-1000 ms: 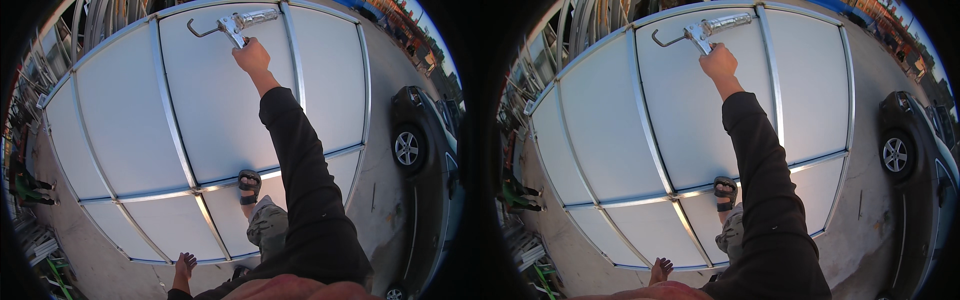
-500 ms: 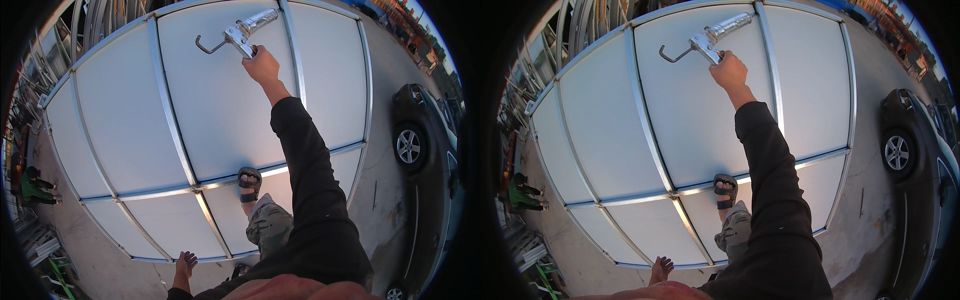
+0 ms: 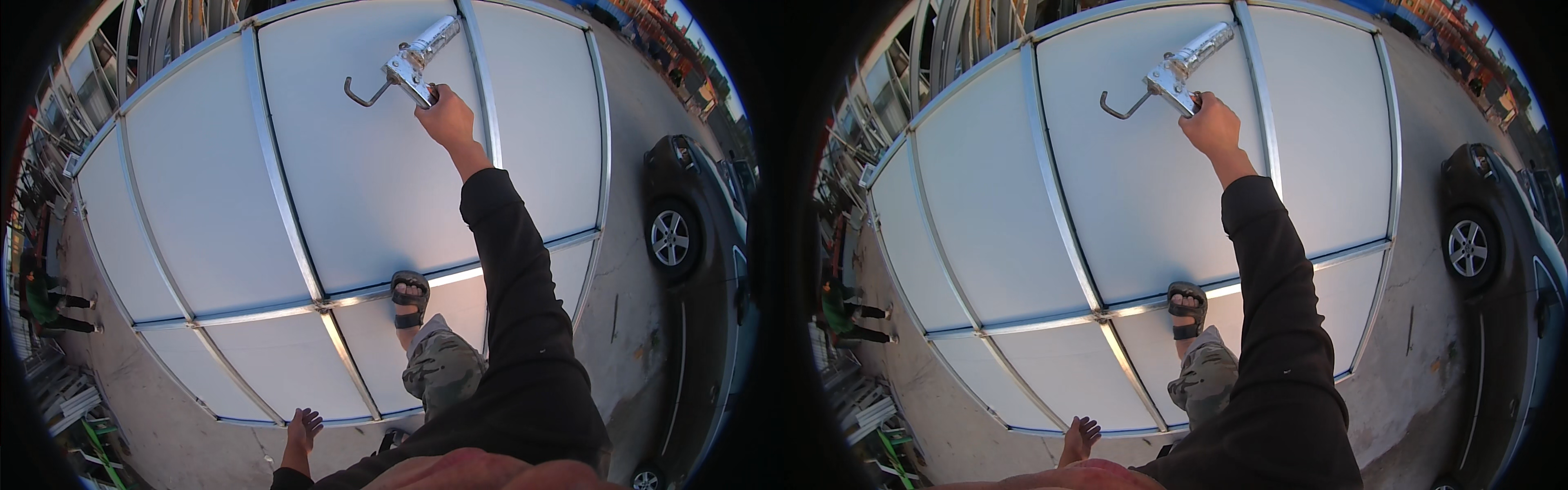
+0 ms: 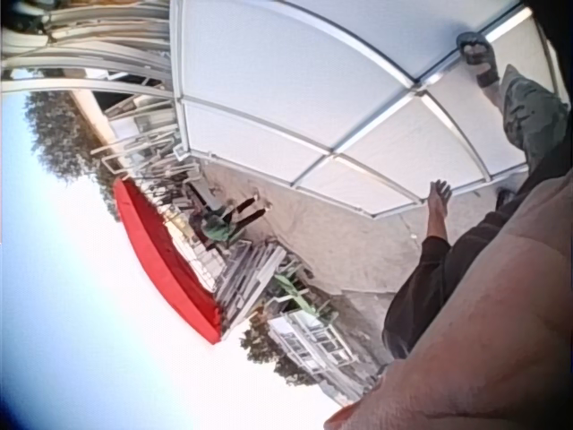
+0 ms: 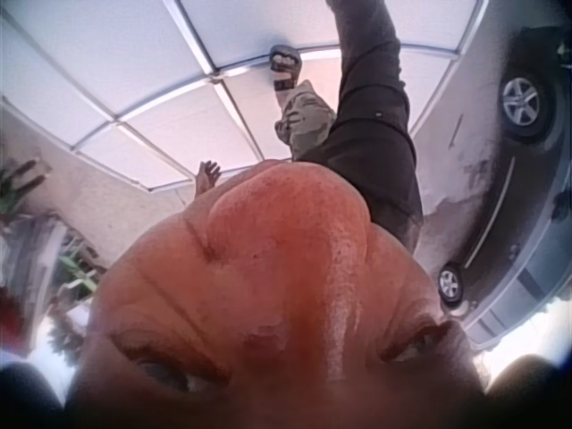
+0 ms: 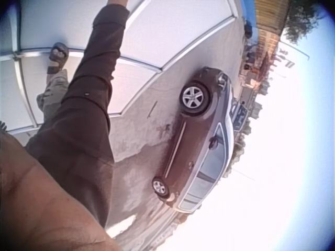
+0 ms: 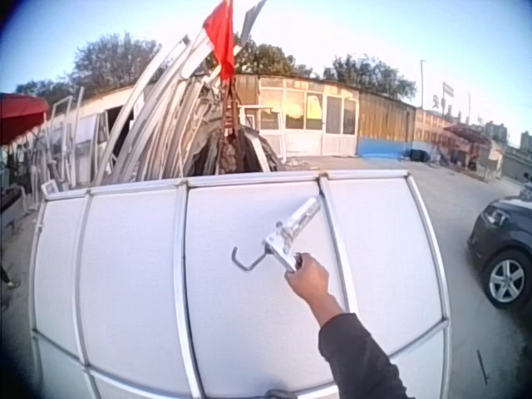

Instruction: The person applies sealant along the seams of a large white panel structure using a caulking gun. They move along the frame, dispensing sealant into the joints between panels. The person then walks to a blue workbench and places the caulking gun on the surface.

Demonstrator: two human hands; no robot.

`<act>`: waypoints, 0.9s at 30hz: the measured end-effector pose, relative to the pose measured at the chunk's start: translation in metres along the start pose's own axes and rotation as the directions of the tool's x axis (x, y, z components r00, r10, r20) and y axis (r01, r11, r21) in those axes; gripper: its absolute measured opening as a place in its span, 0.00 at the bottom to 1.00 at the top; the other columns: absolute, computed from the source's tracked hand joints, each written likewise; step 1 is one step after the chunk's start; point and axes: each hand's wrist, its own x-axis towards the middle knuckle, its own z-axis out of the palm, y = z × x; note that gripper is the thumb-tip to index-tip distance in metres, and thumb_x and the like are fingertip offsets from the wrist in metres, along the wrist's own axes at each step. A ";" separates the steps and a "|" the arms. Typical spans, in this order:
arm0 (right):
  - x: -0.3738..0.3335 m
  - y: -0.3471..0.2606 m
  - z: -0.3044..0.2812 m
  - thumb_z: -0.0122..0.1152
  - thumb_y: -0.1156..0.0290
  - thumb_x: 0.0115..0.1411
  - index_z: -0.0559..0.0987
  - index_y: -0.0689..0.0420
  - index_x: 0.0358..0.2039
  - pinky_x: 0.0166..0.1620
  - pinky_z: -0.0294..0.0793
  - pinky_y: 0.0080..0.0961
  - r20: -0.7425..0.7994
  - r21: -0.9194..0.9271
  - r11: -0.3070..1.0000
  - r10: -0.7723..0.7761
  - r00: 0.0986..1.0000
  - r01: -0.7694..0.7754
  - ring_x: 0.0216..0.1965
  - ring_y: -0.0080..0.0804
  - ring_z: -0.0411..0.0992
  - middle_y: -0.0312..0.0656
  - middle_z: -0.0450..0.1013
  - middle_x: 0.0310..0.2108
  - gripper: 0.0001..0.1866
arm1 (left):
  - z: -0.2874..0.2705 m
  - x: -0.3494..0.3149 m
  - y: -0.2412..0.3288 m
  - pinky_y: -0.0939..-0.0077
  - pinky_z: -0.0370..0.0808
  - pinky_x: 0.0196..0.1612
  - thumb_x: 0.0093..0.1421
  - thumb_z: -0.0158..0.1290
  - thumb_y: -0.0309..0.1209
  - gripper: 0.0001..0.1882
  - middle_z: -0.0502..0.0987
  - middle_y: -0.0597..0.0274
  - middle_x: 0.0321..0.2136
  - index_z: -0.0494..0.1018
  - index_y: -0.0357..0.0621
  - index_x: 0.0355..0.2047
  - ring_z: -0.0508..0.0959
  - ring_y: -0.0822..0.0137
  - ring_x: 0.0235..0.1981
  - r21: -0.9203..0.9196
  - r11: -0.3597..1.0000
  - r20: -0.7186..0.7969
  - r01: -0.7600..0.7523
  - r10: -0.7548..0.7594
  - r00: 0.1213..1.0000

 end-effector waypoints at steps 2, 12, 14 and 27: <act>0.002 0.000 0.001 0.63 0.63 0.49 0.78 0.59 0.44 0.43 0.76 0.35 -0.004 0.005 1.000 0.001 1.000 -0.001 0.38 0.44 0.78 0.46 0.79 0.35 0.22 | 0.000 -0.001 0.002 0.51 0.69 0.57 0.72 0.32 0.52 0.34 0.68 0.44 0.58 0.57 0.33 0.64 0.71 0.47 0.56 0.002 1.000 -0.007 -0.001 0.001 1.000; 0.000 -0.014 0.001 0.62 0.60 0.49 0.78 0.59 0.45 0.42 0.76 0.35 0.013 0.024 0.998 0.053 0.999 -0.053 0.38 0.43 0.78 0.46 0.79 0.35 0.24 | -0.006 -0.002 -0.003 0.52 0.71 0.55 0.72 0.32 0.52 0.34 0.70 0.45 0.56 0.58 0.33 0.63 0.72 0.49 0.55 -0.038 0.999 -0.022 0.013 -0.014 1.000; 0.000 -0.021 0.003 0.63 0.59 0.49 0.78 0.59 0.45 0.42 0.76 0.35 0.010 0.020 0.998 0.066 0.998 -0.067 0.38 0.44 0.78 0.46 0.79 0.35 0.24 | -0.007 -0.003 -0.004 0.52 0.71 0.55 0.72 0.33 0.52 0.33 0.71 0.45 0.55 0.59 0.34 0.62 0.73 0.49 0.54 -0.037 0.999 -0.021 0.000 -0.001 1.000; -0.018 -0.058 -0.007 0.65 0.54 0.48 0.78 0.60 0.42 0.42 0.76 0.35 0.012 0.107 0.974 0.201 0.979 -0.202 0.37 0.44 0.78 0.46 0.79 0.33 0.26 | -0.008 -0.024 -0.011 0.51 0.69 0.57 0.72 0.31 0.52 0.34 0.68 0.44 0.58 0.57 0.34 0.64 0.71 0.48 0.57 -0.030 0.999 0.000 -0.023 0.023 1.000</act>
